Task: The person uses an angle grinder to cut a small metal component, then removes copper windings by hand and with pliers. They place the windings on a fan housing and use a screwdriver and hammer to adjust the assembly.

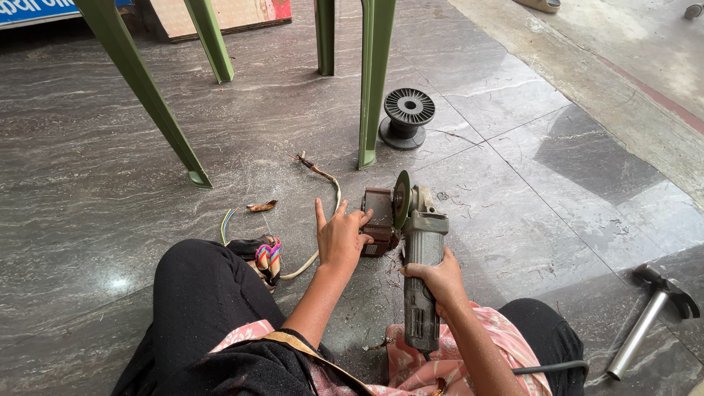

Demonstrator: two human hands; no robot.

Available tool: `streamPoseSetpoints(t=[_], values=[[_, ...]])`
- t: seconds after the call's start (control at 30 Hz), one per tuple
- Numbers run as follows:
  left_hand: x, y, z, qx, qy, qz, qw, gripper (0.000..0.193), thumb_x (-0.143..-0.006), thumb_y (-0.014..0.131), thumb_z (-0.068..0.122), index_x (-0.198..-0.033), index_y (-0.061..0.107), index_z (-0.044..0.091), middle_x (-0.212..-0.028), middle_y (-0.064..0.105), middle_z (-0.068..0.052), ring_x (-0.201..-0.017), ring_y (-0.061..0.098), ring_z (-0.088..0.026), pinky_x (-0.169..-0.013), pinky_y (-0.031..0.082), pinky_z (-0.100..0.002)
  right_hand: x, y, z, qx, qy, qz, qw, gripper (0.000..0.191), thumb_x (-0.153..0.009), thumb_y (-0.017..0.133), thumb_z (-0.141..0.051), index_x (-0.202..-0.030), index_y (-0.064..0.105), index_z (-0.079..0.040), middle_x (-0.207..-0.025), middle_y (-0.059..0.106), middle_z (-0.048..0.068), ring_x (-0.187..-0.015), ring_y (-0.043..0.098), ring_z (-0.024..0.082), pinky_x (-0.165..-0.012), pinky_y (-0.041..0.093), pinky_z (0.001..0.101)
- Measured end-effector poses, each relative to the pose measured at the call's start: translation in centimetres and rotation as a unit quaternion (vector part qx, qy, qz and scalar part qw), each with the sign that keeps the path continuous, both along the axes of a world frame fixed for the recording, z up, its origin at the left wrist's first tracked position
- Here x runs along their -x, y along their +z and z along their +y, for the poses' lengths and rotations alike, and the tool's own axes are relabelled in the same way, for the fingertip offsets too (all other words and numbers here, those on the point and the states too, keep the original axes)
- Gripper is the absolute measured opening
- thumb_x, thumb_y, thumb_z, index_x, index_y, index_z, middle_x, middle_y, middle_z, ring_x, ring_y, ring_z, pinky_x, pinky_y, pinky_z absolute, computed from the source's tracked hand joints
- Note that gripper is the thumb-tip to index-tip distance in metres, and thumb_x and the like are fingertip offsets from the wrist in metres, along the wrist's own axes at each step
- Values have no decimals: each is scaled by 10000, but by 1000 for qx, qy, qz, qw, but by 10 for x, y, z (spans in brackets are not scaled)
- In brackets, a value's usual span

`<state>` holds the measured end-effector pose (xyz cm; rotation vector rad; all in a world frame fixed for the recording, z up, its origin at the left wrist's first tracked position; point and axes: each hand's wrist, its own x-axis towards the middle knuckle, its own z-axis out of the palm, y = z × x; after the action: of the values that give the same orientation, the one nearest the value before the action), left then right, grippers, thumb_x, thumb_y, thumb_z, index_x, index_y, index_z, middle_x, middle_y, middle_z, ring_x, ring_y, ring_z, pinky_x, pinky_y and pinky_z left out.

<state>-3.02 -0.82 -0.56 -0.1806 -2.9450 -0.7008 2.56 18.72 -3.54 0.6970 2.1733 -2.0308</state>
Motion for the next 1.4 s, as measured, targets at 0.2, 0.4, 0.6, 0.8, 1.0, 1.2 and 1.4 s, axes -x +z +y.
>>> streamPoseSetpoints(t=[0.2, 0.4, 0.6, 0.8, 1.0, 1.2, 1.4], values=[[0, 0, 0, 3, 1, -10, 1000, 451, -720, 868, 232, -1157, 761, 232, -1086, 767, -39, -1407, 491, -234, -1279, -36, -522, -1, 1, -1, -6, -2, -6, 1000, 616, -564, 834, 5, -1116, 561, 11, -836, 685, 154, -609, 684, 239, -531, 574, 388], [-2, -1, -4, -13, 0, -2, 1000, 444, -715, 869, 230, -1145, 763, 222, -1113, 765, -9, -1406, 487, -237, -1280, -37, -519, -2, 1, -4, -25, -3, -4, 1000, 630, -558, 848, 8, -1125, 573, 14, -853, 695, 155, -619, 687, 235, -541, 577, 381], [-3, -1, -4, -4, 2, -5, 1000, 458, -716, 866, 232, -1162, 758, 239, -1110, 764, -13, -1402, 489, -240, -1279, -36, -522, -2, 2, -4, -12, 0, -10, 1000, 642, -565, 847, 1, -1140, 562, 13, -866, 696, 162, -633, 698, 243, -545, 579, 387], [-2, 1, -3, 2, 2, -9, 1000, 469, -717, 865, 230, -1173, 753, 244, -1101, 763, -21, -1403, 487, -242, -1276, -39, -523, -1, 2, -4, -18, 2, -19, 1000, 651, -562, 850, -4, -1147, 563, 6, -873, 698, 163, -640, 702, 244, -552, 583, 387], [-1, 1, -2, 1, 2, -8, 1000, 439, -733, 858, 218, -1160, 759, 232, -1102, 766, -22, -1409, 482, -247, -1277, -37, -527, 0, 1, -3, -15, 2, -20, 1000, 653, -561, 848, -4, -1145, 559, 10, -873, 696, 168, -635, 702, 249, -548, 586, 395], [-2, 0, -3, -4, -4, 2, 1000, 443, -733, 860, 215, -1164, 758, 219, -1103, 766, -31, -1408, 484, -255, -1278, -28, -529, 0, 0, -2, -19, 0, -18, 1000, 653, -558, 853, -6, -1142, 561, 12, -869, 699, 163, -636, 703, 247, -552, 587, 392], [-1, 0, -4, -3, -3, 11, 1000, 467, -715, 865, 219, -1168, 755, 226, -1124, 758, -29, -1398, 490, -254, -1277, -19, -519, 0, 2, -3, -16, 0, -11, 1000, 653, -556, 853, -5, -1141, 563, 14, -867, 699, 160, -640, 701, 243, -556, 583, 388]])
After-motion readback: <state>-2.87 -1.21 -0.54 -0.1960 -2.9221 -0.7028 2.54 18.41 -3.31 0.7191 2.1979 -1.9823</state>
